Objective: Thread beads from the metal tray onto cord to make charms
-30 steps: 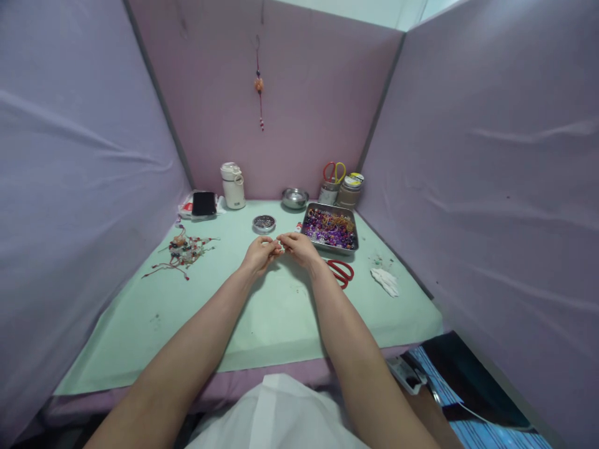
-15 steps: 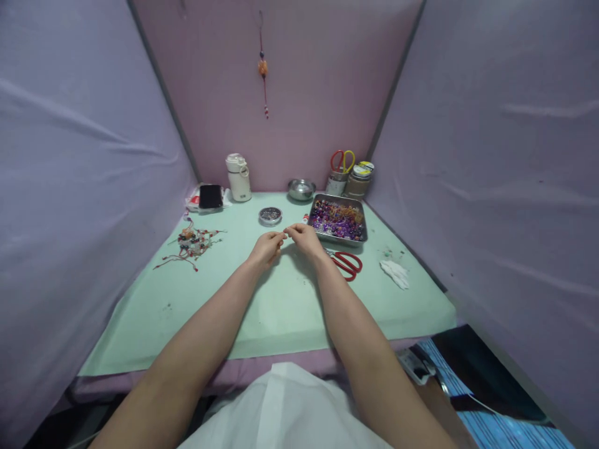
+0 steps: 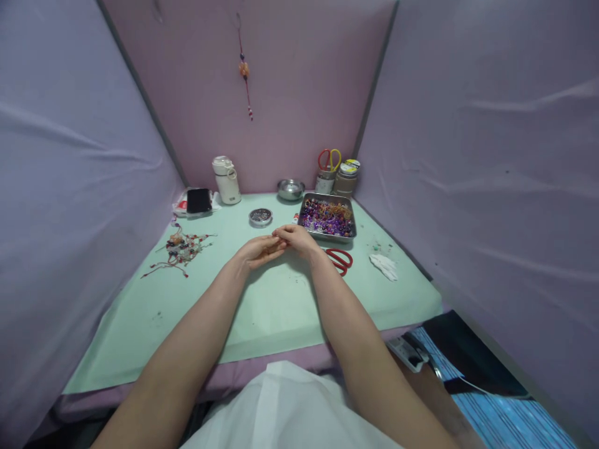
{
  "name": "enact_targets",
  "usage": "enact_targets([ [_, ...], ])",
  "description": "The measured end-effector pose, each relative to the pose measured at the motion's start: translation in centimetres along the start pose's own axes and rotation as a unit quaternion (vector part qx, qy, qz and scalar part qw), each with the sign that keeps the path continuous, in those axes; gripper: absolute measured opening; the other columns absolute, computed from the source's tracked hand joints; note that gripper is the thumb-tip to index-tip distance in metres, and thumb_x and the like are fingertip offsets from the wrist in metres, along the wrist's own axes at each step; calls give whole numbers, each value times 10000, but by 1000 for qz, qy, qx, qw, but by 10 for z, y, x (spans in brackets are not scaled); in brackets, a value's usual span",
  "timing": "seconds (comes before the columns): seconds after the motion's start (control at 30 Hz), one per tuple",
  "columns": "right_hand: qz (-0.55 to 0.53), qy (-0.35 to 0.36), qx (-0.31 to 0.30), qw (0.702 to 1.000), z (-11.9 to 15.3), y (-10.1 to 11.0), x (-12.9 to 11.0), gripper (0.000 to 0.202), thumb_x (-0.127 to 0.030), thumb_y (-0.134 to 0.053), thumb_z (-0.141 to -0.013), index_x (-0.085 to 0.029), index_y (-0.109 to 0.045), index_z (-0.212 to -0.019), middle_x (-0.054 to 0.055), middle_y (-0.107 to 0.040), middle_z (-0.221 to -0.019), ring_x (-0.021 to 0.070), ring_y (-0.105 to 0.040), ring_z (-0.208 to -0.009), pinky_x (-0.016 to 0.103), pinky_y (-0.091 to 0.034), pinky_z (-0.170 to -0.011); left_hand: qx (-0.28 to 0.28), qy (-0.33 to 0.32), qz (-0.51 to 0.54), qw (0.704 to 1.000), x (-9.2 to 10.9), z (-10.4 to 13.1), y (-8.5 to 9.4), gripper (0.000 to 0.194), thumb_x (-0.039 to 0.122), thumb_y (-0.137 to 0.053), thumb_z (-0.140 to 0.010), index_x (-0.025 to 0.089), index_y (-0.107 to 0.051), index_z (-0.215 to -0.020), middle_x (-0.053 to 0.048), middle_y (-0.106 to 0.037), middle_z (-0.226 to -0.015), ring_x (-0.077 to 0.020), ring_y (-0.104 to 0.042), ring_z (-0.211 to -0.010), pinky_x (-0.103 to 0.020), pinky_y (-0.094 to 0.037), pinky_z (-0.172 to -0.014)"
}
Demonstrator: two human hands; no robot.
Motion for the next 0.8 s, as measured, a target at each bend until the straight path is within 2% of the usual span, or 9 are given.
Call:
enact_targets([
  [0.1, -6, -9, -6, 1000, 0, -2, 2, 266, -385, -731, -643, -162, -643, -757, 7, -630, -684, 82, -513, -583, 204, -372, -538, -16, 4, 6, 1000, 1, 1, -5, 68, 40, -573, -800, 104, -597, -802, -96, -665, -764, -124, -654, -703, -257, -541, -727],
  [0.17, 1, -10, -2, 1000, -1, -2, 3, 265, -382, -732, -647, -157, -648, -758, 7, -625, -673, 76, -504, -573, 197, -349, -520, -10, 3, 13, 1000, 1, 1, -6, 94, 25, -553, -807, 110, -568, -770, -58, -631, -701, -74, -605, -588, -198, -522, -626],
  [0.27, 13, 0, 7, 1000, -2, -1, 3, 278, -390, -738, -638, -150, -657, -754, -5, -599, -634, 58, -451, -529, 191, -299, -486, -9, -1, 11, 1000, 3, 1, -8, 146, 6, -511, -818, 122, -524, -730, 17, -529, -587, 7, -398, -391, -89, -334, -395],
  [0.33, 16, 11, 15, 1000, -3, 1, 1, 293, -400, -744, -621, -148, -657, -743, -15, -579, -613, 49, -406, -503, 194, -264, -466, -11, -6, -2, 1000, 4, 0, -9, 166, 11, -468, -835, 126, -508, -722, 42, -470, -544, 21, -282, -344, -83, -198, -336],
  [0.43, 14, 21, 23, 999, -3, 2, -1, 310, -418, -749, -602, -152, -646, -724, -33, -527, -567, 49, -351, -485, 202, -221, -448, 0, -18, -22, 1000, 6, -3, -5, 168, 50, -451, -850, 130, -498, -710, 54, -426, -516, 19, -237, -335, -91, -142, -331],
  [0.53, 14, 29, 24, 999, -3, 0, -3, 327, -438, -741, -605, -153, -637, -726, -40, -494, -557, 52, -328, -486, 206, -204, -445, 22, -38, -47, 998, 9, -6, 2, 142, 96, -520, -824, 125, -502, -687, 50, -439, -523, 24, -235, -339, -97, -135, -336],
  [0.67, 33, 43, 52, 997, 0, 1, -9, 348, -458, -681, -666, -166, -637, -850, -23, -539, -663, 58, -375, -509, 204, -262, -466, 53, -73, -81, 993, 15, -8, 12, 103, 143, -607, -765, 118, -537, -693, 43, -465, -552, 26, -237, -345, -117, -121, -338],
  [0.73, 82, 66, 92, 990, 8, 12, -18, 346, -444, -606, -740, -181, -619, -963, -3, -575, -753, 73, -440, -545, 213, -323, -504, 65, -83, -87, 991, 17, -8, 15, 78, 155, -627, -742, 116, -562, -720, 45, -463, -560, 24, -247, -350, -122, -124, -341],
  [0.8, 177, 95, 126, 971, 23, 27, -31, 297, -388, -528, -801, -182, -603, -1001, 17, -600, -803, 96, -498, -592, 231, -360, -551, 74, -85, -89, 990, 19, -7, 18, 96, 169, -651, -713, 123, -567, -723, 48, -466, -567, 24, -248, -351, -126, -119, -340],
])
Point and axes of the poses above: each hand's wrist, its own z-axis away from the middle knuckle, its own y-axis out of the back of the hand, x = y × z, the point moved 9 cm from there along -z, towards the middle knuckle
